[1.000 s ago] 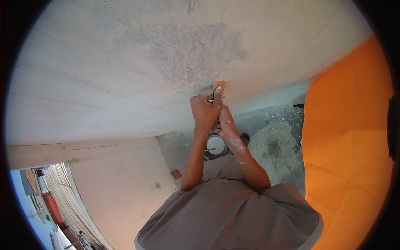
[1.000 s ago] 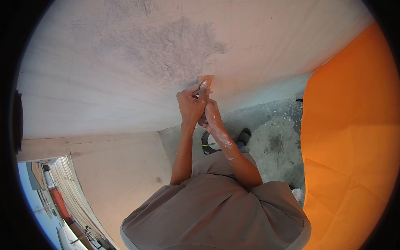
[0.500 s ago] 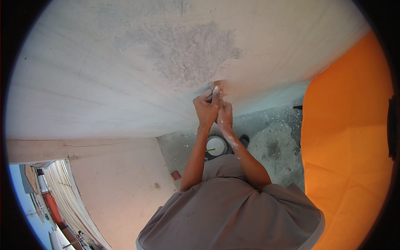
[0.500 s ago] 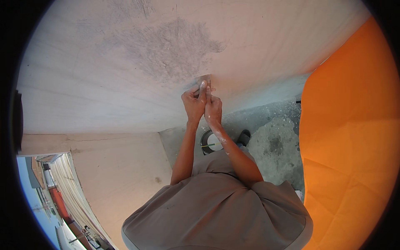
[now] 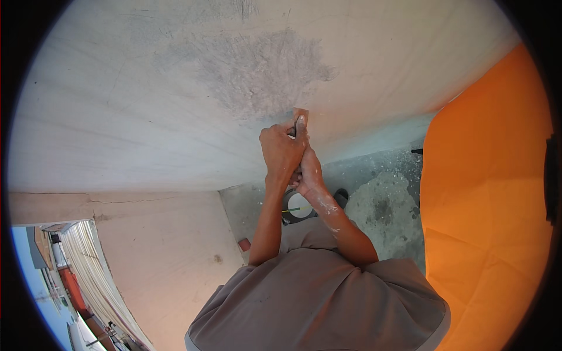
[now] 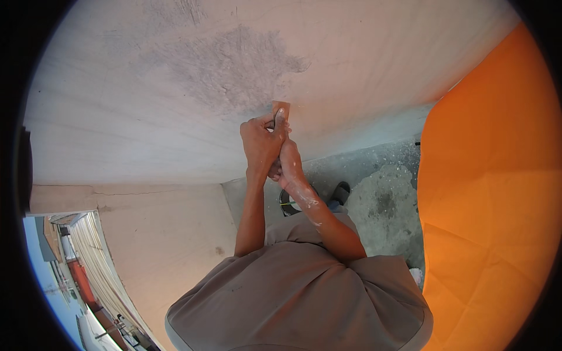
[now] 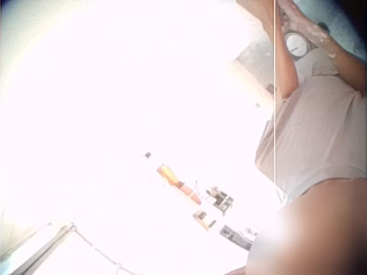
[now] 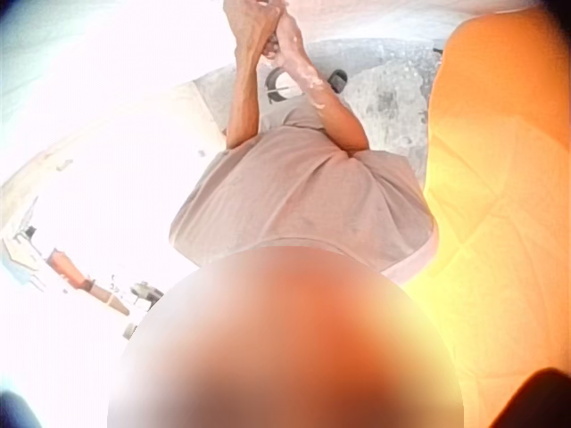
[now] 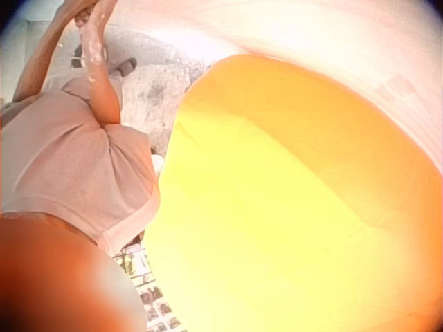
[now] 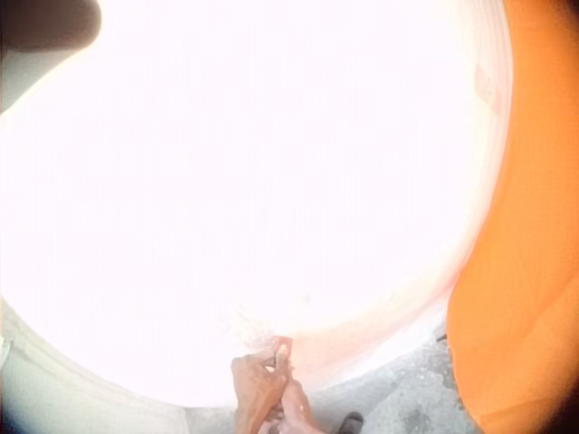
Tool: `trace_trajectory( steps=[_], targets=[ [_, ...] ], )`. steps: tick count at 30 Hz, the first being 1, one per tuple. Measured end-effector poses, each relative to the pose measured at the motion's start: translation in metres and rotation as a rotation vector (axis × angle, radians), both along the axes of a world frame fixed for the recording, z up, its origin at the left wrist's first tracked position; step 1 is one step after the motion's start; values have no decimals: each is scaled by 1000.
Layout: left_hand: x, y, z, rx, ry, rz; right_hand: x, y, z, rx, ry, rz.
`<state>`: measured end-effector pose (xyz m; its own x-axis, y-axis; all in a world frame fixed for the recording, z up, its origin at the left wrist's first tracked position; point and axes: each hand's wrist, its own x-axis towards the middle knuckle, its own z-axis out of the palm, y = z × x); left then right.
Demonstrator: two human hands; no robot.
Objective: Scrape and smooth a damaged area on a wall using a putty knife.
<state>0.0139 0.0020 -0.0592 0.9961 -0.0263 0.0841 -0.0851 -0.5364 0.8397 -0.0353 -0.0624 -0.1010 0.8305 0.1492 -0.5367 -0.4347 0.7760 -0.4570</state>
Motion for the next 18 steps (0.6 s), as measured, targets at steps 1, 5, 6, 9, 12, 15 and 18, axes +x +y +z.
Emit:
trace_trajectory(
  steps=[1,5,6,9,12,15,18],
  targets=[
    [0,0,1,34,-19,-13,0,3,3,15,11,-21],
    [2,0,-26,-126,-45,-19,8,8,-18,-298,-61,-80],
    [2,-1,-35,-239,-46,-16,10,7,-28,-296,-63,-80],
    [2,-1,-49,-379,-65,-23,14,5,-47,-563,-147,-107],
    [4,-2,-56,-434,-87,-20,19,8,-62,-634,-134,-145],
    [3,1,-47,-342,-95,-12,20,12,-57,-580,-198,-195],
    [5,7,-33,-166,-91,-19,18,16,-46,-282,-105,-114]
  ],
)
